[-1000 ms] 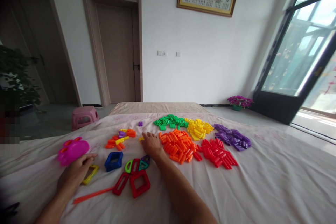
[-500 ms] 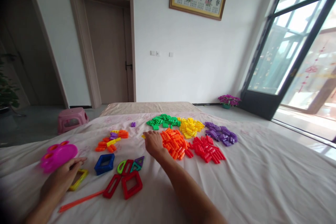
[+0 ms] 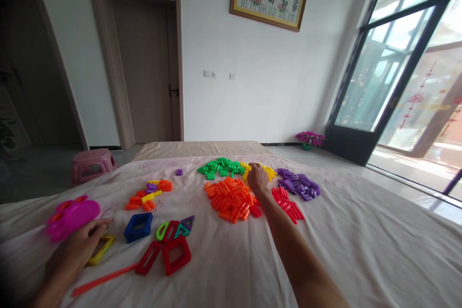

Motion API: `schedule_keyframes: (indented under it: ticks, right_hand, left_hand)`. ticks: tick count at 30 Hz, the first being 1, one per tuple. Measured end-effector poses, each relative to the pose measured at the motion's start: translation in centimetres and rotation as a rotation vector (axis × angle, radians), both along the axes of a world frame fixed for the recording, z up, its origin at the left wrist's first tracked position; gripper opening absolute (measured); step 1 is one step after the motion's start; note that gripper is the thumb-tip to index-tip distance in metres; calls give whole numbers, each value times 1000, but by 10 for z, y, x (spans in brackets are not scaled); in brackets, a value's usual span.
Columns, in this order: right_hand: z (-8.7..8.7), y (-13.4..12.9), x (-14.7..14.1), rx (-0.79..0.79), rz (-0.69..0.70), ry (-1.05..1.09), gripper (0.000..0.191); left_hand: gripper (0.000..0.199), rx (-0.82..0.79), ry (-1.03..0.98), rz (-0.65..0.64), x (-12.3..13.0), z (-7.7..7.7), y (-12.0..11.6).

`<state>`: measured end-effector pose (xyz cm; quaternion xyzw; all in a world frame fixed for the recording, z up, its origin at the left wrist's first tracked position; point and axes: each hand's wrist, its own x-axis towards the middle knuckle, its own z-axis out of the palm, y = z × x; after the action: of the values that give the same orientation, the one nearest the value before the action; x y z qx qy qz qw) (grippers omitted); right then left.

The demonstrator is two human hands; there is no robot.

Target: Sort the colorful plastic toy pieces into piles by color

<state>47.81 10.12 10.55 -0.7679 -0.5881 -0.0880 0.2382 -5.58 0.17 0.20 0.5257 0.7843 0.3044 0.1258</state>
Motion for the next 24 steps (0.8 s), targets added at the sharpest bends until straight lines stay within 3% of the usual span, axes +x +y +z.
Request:
schedule_keyframes:
  ticks: [5,8,12,14,17,20,24]
  right_hand:
    - [-9,-8,-79,68,407,2,41]
    - [-20,-12,-145,-21,657,-31,45]
    - [-42,-6,-220,-114,882,-56,59]
    - [-51,2,-248,-136,906,-43,60]
    - [-59,16,-275,-168,846,-15,45]
    - [-60,23,-285,-205,768,-22,31]
    - [-55,18,-283,-231,750,-30,32]
  left_hand:
    - [40,-70,-73,-5,7,11,-5]
    - [40,-68,-81,1,11,16,-8]
    - [40,-70,-84,18,13,17,-10]
    - [39,-65,-88,18,13,18,-10]
    - [38,-63,-90,14,14,19,-10]
    - [37,-60,-86,21,14,19,-10]
    - [38,-52,-88,24,14,18,-10]
